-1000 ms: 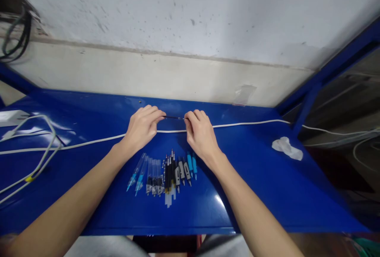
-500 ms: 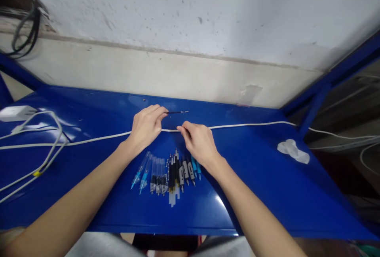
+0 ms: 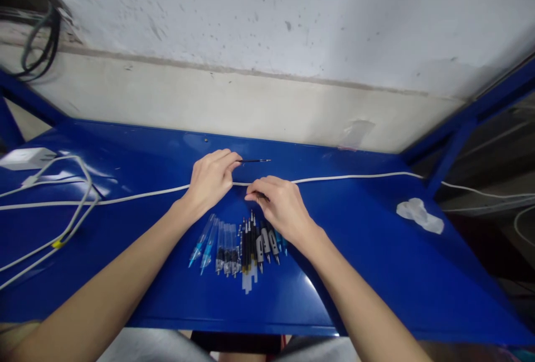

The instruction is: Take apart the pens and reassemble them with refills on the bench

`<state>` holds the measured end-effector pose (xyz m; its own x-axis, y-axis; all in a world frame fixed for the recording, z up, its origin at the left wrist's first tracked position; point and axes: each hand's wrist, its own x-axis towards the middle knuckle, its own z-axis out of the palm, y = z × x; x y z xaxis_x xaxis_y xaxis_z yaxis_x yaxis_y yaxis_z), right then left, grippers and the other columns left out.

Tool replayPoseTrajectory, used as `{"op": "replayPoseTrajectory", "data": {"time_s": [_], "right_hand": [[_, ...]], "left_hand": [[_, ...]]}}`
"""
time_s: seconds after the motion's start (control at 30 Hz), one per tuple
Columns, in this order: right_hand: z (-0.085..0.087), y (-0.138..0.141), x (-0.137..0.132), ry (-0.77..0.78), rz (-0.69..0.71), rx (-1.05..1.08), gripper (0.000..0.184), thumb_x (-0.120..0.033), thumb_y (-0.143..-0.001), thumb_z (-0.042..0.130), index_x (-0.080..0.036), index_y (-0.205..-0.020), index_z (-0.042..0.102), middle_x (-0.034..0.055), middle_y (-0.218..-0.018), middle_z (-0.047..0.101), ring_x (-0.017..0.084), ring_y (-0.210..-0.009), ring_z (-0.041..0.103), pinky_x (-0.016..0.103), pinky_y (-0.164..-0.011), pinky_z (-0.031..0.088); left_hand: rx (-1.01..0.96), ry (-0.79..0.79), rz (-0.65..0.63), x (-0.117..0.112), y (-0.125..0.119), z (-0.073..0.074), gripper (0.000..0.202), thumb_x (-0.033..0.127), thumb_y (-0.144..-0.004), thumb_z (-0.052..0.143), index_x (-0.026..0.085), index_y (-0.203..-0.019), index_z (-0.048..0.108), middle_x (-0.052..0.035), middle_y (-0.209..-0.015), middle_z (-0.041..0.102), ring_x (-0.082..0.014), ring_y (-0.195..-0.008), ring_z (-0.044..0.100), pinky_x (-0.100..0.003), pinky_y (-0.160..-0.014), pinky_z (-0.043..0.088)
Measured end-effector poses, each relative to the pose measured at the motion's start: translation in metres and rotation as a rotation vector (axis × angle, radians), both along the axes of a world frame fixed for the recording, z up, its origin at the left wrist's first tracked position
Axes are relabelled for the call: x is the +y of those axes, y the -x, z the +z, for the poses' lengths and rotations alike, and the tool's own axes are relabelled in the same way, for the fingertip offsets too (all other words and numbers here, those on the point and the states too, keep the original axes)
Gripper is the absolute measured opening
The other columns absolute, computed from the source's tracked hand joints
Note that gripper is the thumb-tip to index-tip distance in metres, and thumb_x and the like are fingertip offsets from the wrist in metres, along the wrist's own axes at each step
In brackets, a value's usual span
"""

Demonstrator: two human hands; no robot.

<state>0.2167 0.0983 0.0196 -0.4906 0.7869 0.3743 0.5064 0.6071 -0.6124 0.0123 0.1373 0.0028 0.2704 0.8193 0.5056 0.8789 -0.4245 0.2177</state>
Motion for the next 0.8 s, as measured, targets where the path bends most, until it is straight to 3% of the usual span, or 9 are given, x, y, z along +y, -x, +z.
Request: {"op": "replayPoseTrajectory", "data": {"time_s": [0.13, 0.27, 0.5, 0.63, 0.8], "right_hand": [[0.006, -0.003, 0.002, 0.282, 0.142, 0.134, 0.012, -0.018, -0.096, 0.066, -0.021, -0.09, 0.076, 0.0023, -0.086, 0.079, 0.019, -0.08, 0.075, 0.031, -0.079, 0.056], [0.012, -0.005, 0.002, 0.473, 0.169, 0.248, 0.007, -0.014, -0.091, 0.071, -0.02, -0.087, 0.074, 0.0002, -0.081, 0.078, 0.017, -0.077, 0.075, 0.029, -0.077, 0.056], [0.012, -0.007, 0.007, 0.534, 0.201, 0.206, 0.003, -0.018, -0.084, 0.08, -0.017, -0.083, 0.078, 0.0017, -0.084, 0.078, 0.014, -0.075, 0.069, 0.025, -0.075, 0.053], [0.012, -0.01, 0.008, 0.607, 0.301, 0.258, 0.003, -0.021, -0.085, 0.08, -0.018, -0.087, 0.079, 0.0025, -0.086, 0.078, 0.015, -0.078, 0.07, 0.026, -0.076, 0.054], [0.01, -0.011, 0.009, 0.575, 0.371, 0.226, 0.01, -0.027, -0.085, 0.081, -0.017, -0.084, 0.081, 0.0048, -0.085, 0.077, 0.017, -0.081, 0.072, 0.029, -0.08, 0.056]], "left_hand": [[-0.005, -0.007, -0.002, 0.0, 0.0, 0.0, 0.025, 0.009, -0.097, 0.047, 0.021, -0.095, 0.069, -0.0038, -0.087, 0.069, -0.02, -0.082, 0.063, -0.031, -0.071, 0.042], [0.005, 0.001, -0.01, 0.0, 0.0, -0.001, 0.025, 0.008, -0.095, 0.048, 0.021, -0.095, 0.069, -0.004, -0.089, 0.07, -0.0206, -0.085, 0.064, -0.031, -0.072, 0.042], [0.009, -0.027, -0.024, 0.0, 0.001, -0.004, 0.022, 0.01, -0.097, 0.05, 0.02, -0.095, 0.069, -0.0038, -0.089, 0.07, -0.0223, -0.085, 0.065, -0.033, -0.073, 0.044], [-0.002, -0.045, -0.049, 0.0, 0.001, -0.005, 0.021, 0.01, -0.097, 0.051, 0.02, -0.098, 0.07, -0.0041, -0.091, 0.071, -0.0232, -0.087, 0.066, -0.034, -0.074, 0.046], [-0.002, -0.035, -0.061, -0.001, -0.002, -0.005, 0.022, 0.009, -0.097, 0.05, 0.02, -0.097, 0.07, -0.0038, -0.09, 0.071, -0.0235, -0.087, 0.067, -0.035, -0.073, 0.046]]}}
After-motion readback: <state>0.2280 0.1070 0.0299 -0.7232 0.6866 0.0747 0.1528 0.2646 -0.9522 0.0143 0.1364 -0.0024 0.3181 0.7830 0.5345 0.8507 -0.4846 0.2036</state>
